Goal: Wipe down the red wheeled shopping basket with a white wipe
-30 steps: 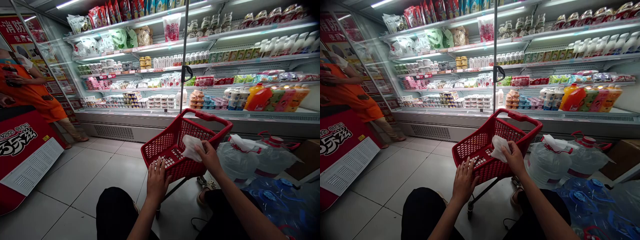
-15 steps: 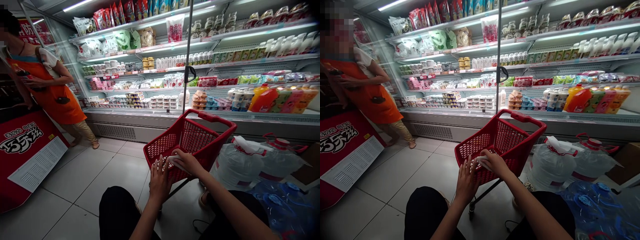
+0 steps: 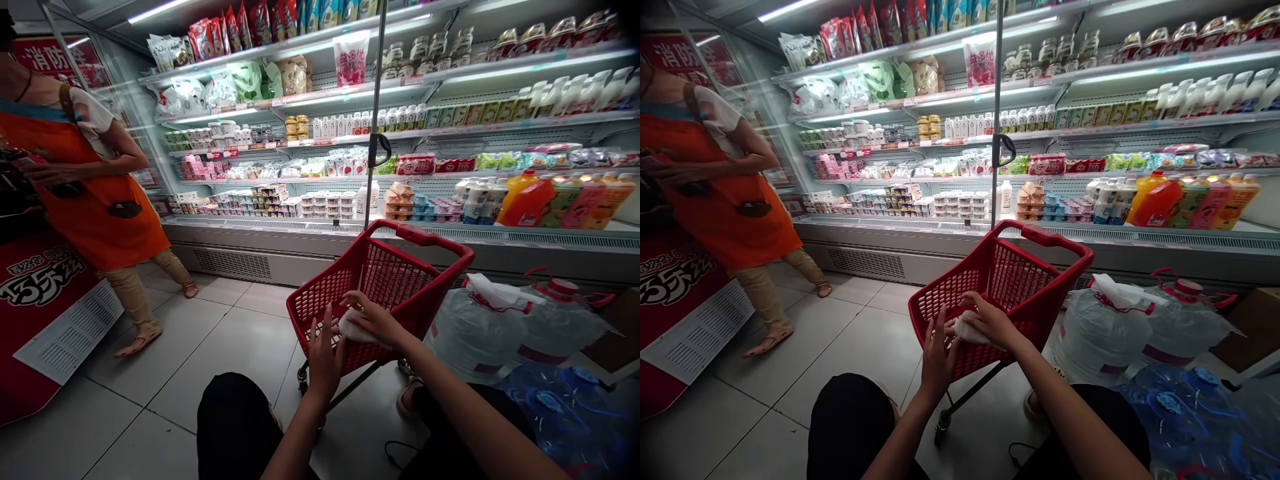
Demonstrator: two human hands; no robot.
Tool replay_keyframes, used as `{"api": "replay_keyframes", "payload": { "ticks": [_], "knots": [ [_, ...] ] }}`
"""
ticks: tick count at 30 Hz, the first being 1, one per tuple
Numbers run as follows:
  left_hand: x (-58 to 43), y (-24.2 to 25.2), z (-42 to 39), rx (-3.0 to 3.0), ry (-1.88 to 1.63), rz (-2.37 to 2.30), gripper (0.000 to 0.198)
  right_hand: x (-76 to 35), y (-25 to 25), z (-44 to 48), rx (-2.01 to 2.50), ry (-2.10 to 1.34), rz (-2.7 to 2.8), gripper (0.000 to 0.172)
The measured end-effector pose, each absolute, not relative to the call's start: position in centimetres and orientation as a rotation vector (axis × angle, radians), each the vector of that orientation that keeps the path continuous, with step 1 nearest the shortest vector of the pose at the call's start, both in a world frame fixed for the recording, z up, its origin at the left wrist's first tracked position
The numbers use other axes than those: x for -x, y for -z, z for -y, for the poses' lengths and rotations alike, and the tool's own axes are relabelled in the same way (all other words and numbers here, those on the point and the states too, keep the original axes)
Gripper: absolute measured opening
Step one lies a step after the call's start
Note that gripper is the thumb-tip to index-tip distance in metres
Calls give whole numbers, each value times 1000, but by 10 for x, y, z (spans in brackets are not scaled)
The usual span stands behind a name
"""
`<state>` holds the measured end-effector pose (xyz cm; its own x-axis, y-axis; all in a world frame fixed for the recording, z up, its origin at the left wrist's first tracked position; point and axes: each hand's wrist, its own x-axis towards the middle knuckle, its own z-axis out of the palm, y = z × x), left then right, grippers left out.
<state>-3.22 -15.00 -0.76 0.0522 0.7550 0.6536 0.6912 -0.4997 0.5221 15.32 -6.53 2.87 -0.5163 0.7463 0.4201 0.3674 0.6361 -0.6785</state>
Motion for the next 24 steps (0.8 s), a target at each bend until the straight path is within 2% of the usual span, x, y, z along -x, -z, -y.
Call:
{"api": "replay_keyframes", "payload": {
  "ticks": [4, 8, 11, 14, 18, 24],
  "knots": [
    [28, 14, 149, -2275, -1517, -1608, 58, -161, -33, 72, 1103, -175, 2231, 50],
    [27, 23, 146, -2251, -1573, -1641, 46, -153, -44, 97, 946, 234, 2286, 59],
    [29, 28, 142, -2146, -1585, -1653, 41, -146, -40, 111, 685, 201, 2447, 75],
    [32, 30, 138, -2102, -1596, -1646, 34, -151, -24, 110, 615, 114, 2523, 88],
    [34, 28, 133, -2119, -1635, -1583, 27, -164, -5, 94, 619, 140, 2535, 86],
    [42, 27, 133, -2178, -1580, -1599, 33, -158, 3, 94, 693, 189, 2517, 81]
  ]
}}
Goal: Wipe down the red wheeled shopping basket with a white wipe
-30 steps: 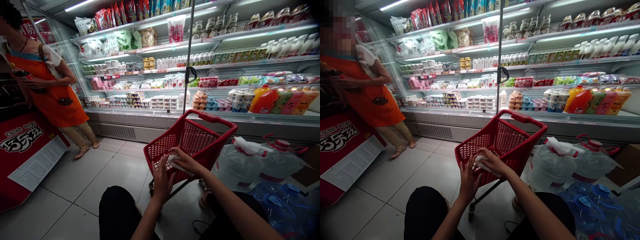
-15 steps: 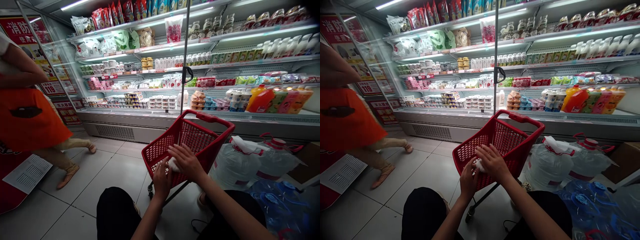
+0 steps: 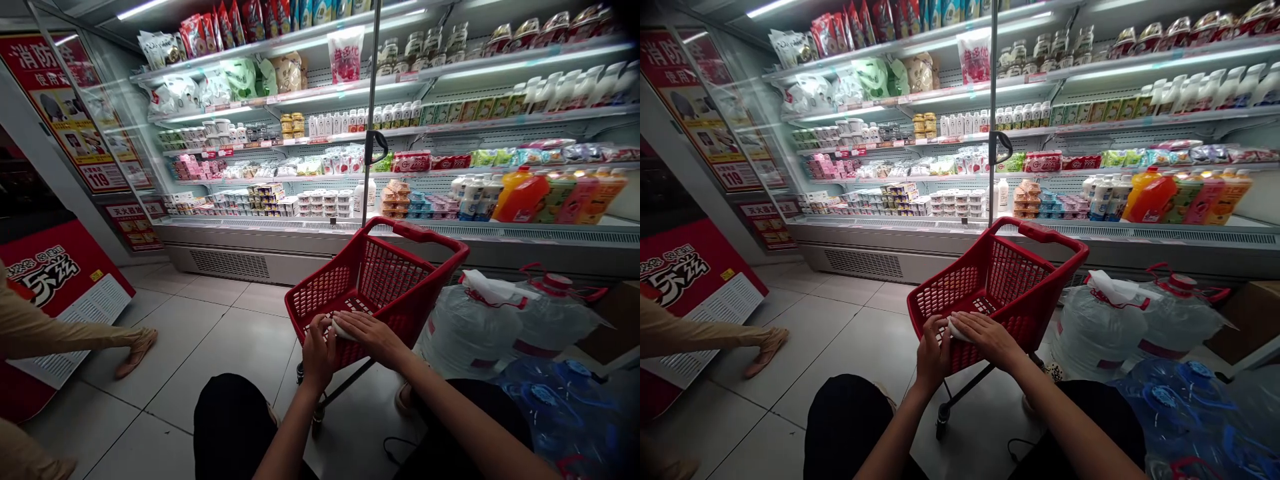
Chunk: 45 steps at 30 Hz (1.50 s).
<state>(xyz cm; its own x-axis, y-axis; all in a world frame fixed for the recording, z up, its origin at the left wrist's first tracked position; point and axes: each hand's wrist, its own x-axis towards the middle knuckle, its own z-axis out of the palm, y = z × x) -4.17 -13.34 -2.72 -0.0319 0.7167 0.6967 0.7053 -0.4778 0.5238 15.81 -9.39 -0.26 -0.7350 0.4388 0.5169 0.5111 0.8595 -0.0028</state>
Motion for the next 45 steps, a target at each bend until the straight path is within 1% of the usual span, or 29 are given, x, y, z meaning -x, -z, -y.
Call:
{"api": "replay_keyframes", "payload": {
  "ticks": [3, 6, 9, 13, 16, 21, 24, 28, 32, 34, 38, 42, 45],
  "knots": [
    [50, 29, 137, -2409, -1547, -1668, 41, -150, 7, 99, 717, 204, 2530, 79],
    [60, 31, 139, -2632, -1380, -1662, 59, -160, 10, 97, 686, 212, 2575, 79],
    [71, 33, 138, -2707, -1228, -1672, 67, -193, 11, 86, 745, 244, 2552, 82],
    [75, 35, 139, -2684, -1140, -1779, 69, -233, 16, 76, 1031, 355, 2324, 81],
    [61, 38, 143, -2704, -1096, -1946, 67, -224, 26, 83, 1175, 461, 2178, 77],
    [29, 50, 151, -2862, -1028, -2017, 72, -152, 41, 109, 1153, 527, 2207, 71],
    [29, 54, 152, -2873, -997, -2036, 73, -137, 41, 114, 1089, 551, 2268, 69],
    [46, 49, 149, -2963, -861, -1914, 74, -180, 30, 97, 1056, 573, 2350, 71],
    [54, 42, 147, -2941, -820, -1857, 76, -237, 17, 75, 1267, 618, 2203, 69],
    [52, 40, 147, -2923, -836, -1844, 77, -246, 14, 72, 1356, 640, 2129, 67],
    [46, 42, 146, -2884, -879, -1871, 78, -205, 24, 84, 1382, 636, 2078, 60],
    [48, 47, 143, -2912, -873, -1915, 75, -137, 38, 106, 1189, 613, 2186, 62],
    [57, 48, 143, -2952, -795, -1947, 74, -126, 37, 113, 1106, 582, 2244, 66]
  ]
}}
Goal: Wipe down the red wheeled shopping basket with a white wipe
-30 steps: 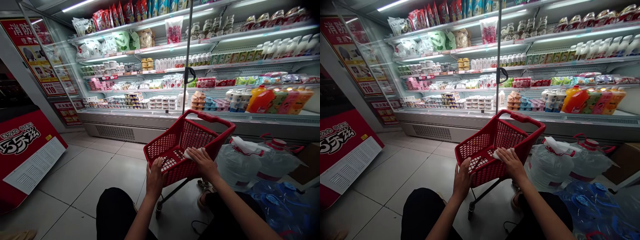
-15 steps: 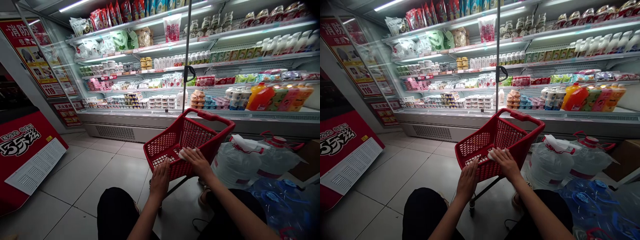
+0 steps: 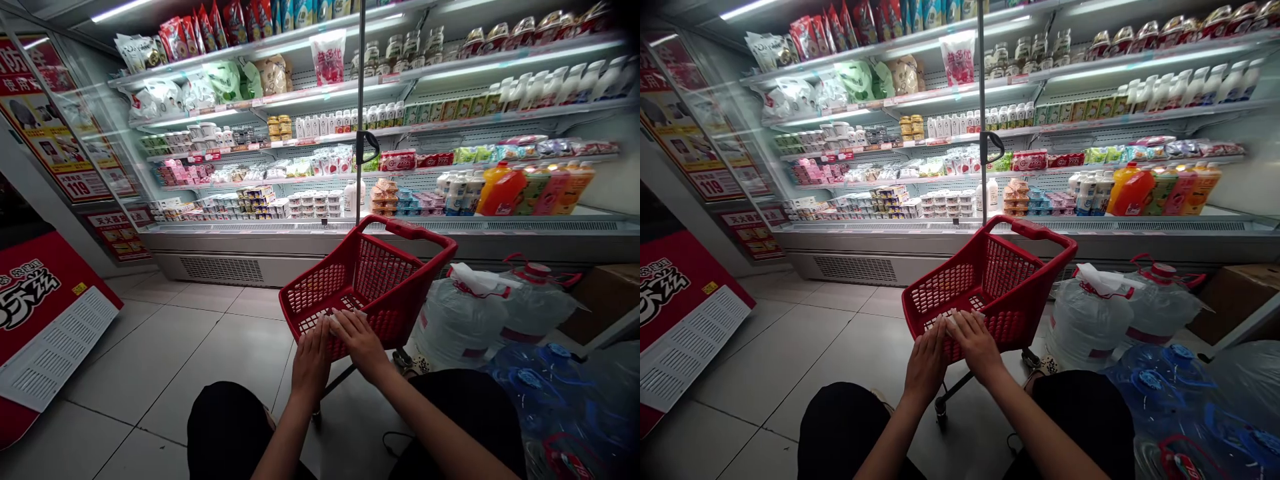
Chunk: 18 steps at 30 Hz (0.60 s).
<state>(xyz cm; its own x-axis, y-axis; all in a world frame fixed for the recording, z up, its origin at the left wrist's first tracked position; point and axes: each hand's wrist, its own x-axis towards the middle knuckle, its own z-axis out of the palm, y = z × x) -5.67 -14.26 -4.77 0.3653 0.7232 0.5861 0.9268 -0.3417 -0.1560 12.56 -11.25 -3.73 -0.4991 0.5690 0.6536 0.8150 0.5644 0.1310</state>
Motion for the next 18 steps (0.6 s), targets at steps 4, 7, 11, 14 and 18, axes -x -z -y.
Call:
{"api": "replay_keyframes", "payload": {
  "ticks": [4, 7, 11, 14, 18],
  "knots": [
    [70, 44, 144, 2170, 511, 1414, 77, -177, 21, 99, 1129, 604, 2256, 71],
    [79, 41, 144, 2169, 522, 1410, 79, -228, 10, 84, 1279, 625, 2162, 68],
    [86, 39, 143, 2172, 558, 1397, 78, -249, 6, 75, 1331, 612, 2105, 61],
    [81, 36, 144, 2124, 623, 1456, 77, -223, 11, 79, 1316, 574, 2098, 57],
    [56, 30, 141, 2050, 748, 1529, 78, -168, 20, 96, 1222, 509, 2152, 59]
  ]
}}
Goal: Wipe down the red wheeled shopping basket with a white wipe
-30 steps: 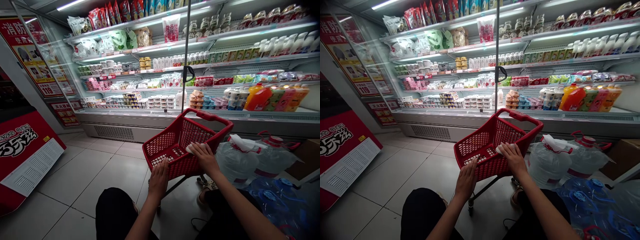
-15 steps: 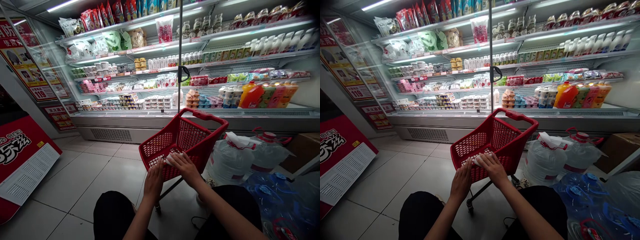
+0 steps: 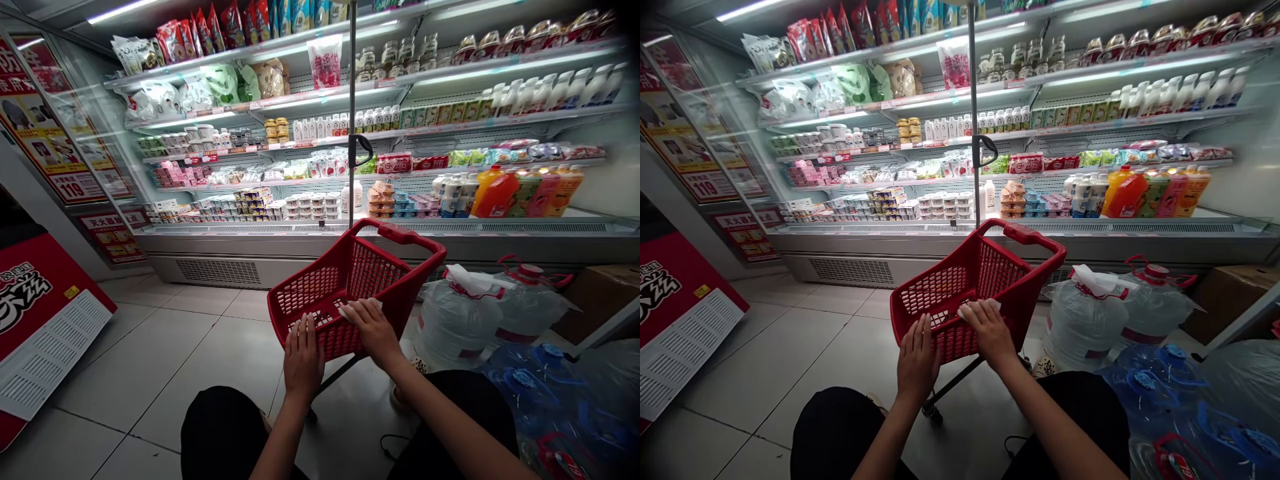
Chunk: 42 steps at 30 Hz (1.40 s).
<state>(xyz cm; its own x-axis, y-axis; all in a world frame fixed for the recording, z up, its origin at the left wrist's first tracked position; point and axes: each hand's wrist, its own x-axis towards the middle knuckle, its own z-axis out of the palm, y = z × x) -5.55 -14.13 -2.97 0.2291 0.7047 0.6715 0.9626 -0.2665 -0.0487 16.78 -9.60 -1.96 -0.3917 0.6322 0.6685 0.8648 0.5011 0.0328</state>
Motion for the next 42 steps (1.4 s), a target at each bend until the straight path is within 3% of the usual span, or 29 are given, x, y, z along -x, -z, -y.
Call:
{"api": "replay_keyframes", "payload": {
  "ticks": [6, 17, 22, 26, 34, 42],
  "knots": [
    [33, 31, 131, 2135, 734, 1417, 79, -143, 24, 106, 1123, 524, 2255, 69],
    [80, 29, 120, 2177, 667, 1440, 79, -278, -27, 63, 1441, 746, 2053, 65],
    [79, 34, 118, 2135, 786, 1487, 73, -244, -19, 70, 1477, 700, 1991, 59],
    [79, 41, 118, 2078, 812, 1500, 73, -218, -10, 79, 1363, 686, 2101, 67],
    [89, 45, 126, 2091, 796, 1481, 71, -266, -32, 70, 1379, 758, 2083, 73],
    [70, 46, 138, 2067, 797, 1510, 71, -179, 3, 91, 1343, 601, 2113, 62]
  ]
}}
